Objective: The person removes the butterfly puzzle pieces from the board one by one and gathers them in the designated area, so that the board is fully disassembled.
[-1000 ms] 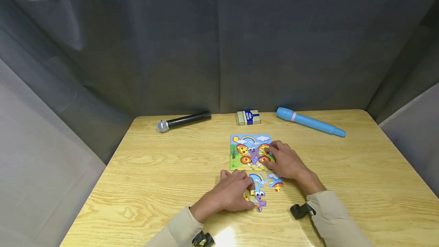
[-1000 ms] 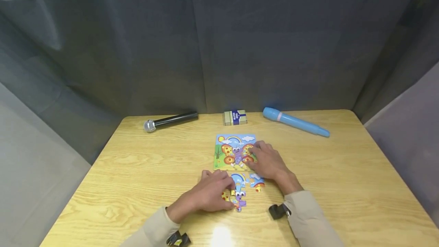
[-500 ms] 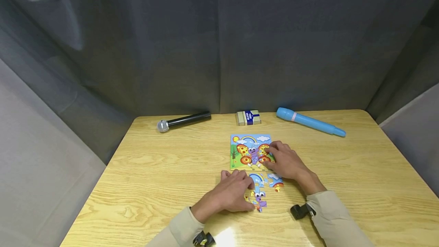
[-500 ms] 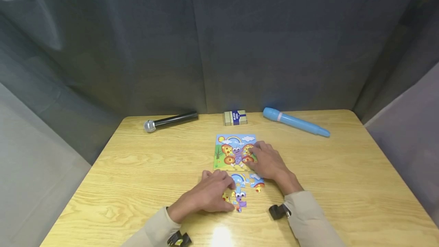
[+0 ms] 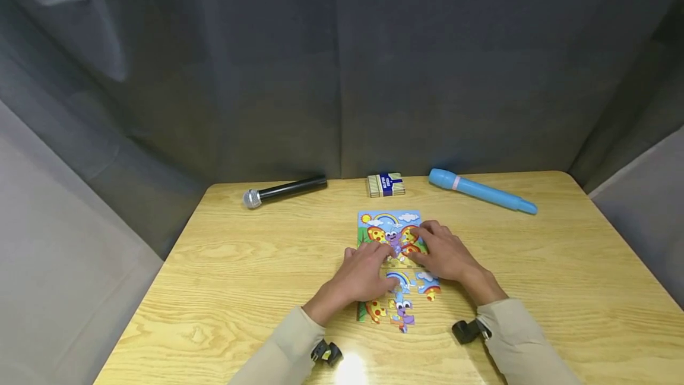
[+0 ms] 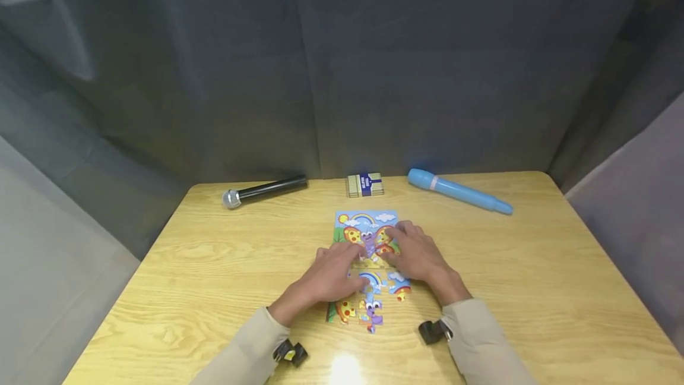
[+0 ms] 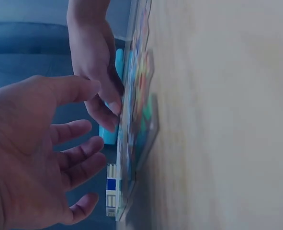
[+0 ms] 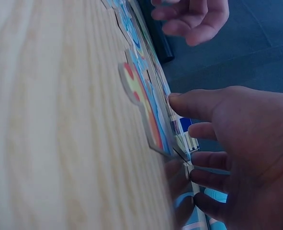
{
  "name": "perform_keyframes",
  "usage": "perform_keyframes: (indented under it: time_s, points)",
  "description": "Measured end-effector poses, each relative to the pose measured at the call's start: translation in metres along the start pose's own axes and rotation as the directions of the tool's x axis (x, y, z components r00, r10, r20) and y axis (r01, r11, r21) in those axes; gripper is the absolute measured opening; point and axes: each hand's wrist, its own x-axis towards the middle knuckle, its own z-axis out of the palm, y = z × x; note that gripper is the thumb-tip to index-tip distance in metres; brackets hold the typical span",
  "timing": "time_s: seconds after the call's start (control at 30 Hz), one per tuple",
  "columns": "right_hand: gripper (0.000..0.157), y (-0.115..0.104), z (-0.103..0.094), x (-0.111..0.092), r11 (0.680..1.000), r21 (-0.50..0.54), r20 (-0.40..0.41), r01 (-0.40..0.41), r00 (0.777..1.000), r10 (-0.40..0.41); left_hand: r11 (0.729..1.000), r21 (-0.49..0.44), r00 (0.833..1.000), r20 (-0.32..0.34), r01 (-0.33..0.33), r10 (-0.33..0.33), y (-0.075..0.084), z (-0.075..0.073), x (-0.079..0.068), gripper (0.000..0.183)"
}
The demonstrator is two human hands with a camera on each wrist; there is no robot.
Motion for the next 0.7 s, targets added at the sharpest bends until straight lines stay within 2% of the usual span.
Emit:
perform_keyframes:
  time_s: [0.23,0.43,0.7]
  points:
    - [0.056,0.004,-0.001,-0.001,1.0,-0.006,-0.024,0.005,1.0,-0.005,0.999,0.016,0.999,-0.034,0.034,-0.033,-0.011,0.002,0.02,0.05]
    - [0.057,0.004,-0.004,-0.002,1.0,-0.026,-0.024,-0.004,1.0,0.004,0.997,-0.01,0.997,-0.023,0.072,-0.072,-0.013,0.0,0.031,0.05]
    - [0.062,0.007,-0.009,-0.006,0.998,-0.047,0.038,-0.039,0.998,0.041,0.997,-0.02,0.997,-0.023,0.07,-0.07,-0.019,0.002,0.046,0.052]
